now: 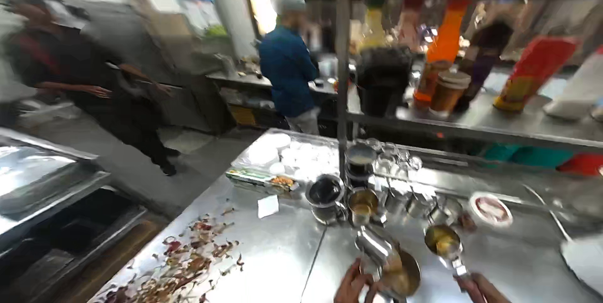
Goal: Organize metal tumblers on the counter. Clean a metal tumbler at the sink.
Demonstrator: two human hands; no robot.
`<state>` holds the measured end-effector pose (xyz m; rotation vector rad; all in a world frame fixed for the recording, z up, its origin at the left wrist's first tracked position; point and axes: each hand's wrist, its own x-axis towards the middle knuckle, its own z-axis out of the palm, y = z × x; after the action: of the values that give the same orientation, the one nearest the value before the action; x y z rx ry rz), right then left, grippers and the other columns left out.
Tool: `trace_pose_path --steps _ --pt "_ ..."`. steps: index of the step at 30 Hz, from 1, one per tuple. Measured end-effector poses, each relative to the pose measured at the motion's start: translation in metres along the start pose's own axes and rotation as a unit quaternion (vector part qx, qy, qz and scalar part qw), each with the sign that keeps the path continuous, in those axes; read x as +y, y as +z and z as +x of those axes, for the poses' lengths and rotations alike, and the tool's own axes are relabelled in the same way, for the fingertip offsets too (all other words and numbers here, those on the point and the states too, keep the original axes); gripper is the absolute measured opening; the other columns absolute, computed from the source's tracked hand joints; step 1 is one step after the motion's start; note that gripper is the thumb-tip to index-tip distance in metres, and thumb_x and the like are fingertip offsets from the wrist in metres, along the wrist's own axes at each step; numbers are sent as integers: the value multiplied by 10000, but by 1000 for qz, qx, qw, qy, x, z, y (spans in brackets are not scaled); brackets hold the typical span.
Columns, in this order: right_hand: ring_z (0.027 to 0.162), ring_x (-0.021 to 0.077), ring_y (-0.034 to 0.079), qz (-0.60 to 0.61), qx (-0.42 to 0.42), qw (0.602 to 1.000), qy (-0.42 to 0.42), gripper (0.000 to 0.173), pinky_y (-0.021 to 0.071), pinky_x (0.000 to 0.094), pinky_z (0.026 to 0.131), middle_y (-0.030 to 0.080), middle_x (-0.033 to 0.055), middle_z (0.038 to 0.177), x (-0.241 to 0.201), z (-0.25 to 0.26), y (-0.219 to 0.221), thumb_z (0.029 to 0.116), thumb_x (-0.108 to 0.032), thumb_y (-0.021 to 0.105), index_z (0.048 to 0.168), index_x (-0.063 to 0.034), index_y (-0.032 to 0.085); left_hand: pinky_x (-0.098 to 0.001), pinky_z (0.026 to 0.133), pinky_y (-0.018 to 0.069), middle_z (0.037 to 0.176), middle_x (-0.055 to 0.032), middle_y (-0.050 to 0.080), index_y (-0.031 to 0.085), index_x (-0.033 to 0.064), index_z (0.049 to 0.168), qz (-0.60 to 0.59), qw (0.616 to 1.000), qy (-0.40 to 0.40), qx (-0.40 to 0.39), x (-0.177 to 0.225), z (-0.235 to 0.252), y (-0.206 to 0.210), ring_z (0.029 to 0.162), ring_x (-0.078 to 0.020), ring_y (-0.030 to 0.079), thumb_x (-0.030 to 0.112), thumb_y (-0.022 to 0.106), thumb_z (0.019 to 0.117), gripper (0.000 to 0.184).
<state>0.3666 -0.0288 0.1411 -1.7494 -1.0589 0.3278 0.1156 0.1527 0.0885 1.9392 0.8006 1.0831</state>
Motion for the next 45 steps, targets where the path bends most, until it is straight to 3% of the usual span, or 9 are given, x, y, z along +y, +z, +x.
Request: trace_pose_path --steps 4,16,25,29,32,35,39,42,45 --pt "923 166 690 -18 60 998 0 386 602 381 832 718 44 1011 5 -25 0 1058 -419 524 1049 -90 725 -378 980 591 1296 -166 665 763 65 965 -3 999 43 -19 -11 0 -1 1155 -219 680 248 782 907 193" --pt "924 170 666 10 126 990 55 323 582 349 820 696 33 1039 -9 -82 17 1059 -375 532 1025 -120 728 -391 912 587 1372 -228 606 740 83 948 123 969 181 -110 -15 14 -15 1134 -283 679 305 712 965 224" --pt "1053 139 652 -71 131 988 35 265 593 343 882 663 10 1183 -13 -94 33 1022 -382 606 1033 -167 761 -399 929 590 1345 -243 612 722 96 1081 118 934 317 -113 -12 20 -24 1156 -301 669 139 736 938 150" --pt "1071 137 636 -110 122 986 35 246 581 329 883 643 15 1225 -12 -97 40 1010 -384 628 1015 -178 760 -407 973 583 1355 -236 614 722 87 1066 106 929 334 -118 -24 14 -23 1215 -310 650 126 735 936 136" --pt "1053 137 636 -124 118 985 24 250 574 334 878 647 9 1212 -12 -94 44 1005 -407 633 998 -195 764 -408 998 574 1309 -204 654 743 59 914 25 974 208 -79 -21 9 -16 1206 -278 656 213 781 911 159" --pt "1052 151 623 -167 107 980 -8 253 553 360 875 646 3 1215 -12 -89 52 1002 -440 630 965 -224 757 -386 930 608 1209 -154 699 729 -6 966 -80 997 5 -16 -14 10 -14 1071 -236 704 160 778 885 191" --pt "1197 240 583 -289 33 953 -89 243 508 444 962 626 63 1275 -9 -70 67 1009 -435 615 942 -238 740 -392 855 618 922 -159 729 695 -59 984 -237 937 -250 60 -24 17 -22 872 -255 728 44 707 929 117" --pt "1256 268 574 -376 -43 920 -107 194 481 500 1017 621 66 1332 -6 -60 81 1021 -377 596 983 -244 732 -405 866 628 956 -191 724 650 -94 1034 -289 878 -374 74 -36 14 -39 884 -278 744 76 633 1002 174" --pt "1261 266 592 -375 -32 918 -130 171 495 501 1013 610 52 1401 -5 -58 87 996 -229 621 1109 -291 733 -420 887 622 1019 -204 721 638 -100 1090 -313 857 -403 72 -50 3 -52 920 -294 741 83 609 1018 199"
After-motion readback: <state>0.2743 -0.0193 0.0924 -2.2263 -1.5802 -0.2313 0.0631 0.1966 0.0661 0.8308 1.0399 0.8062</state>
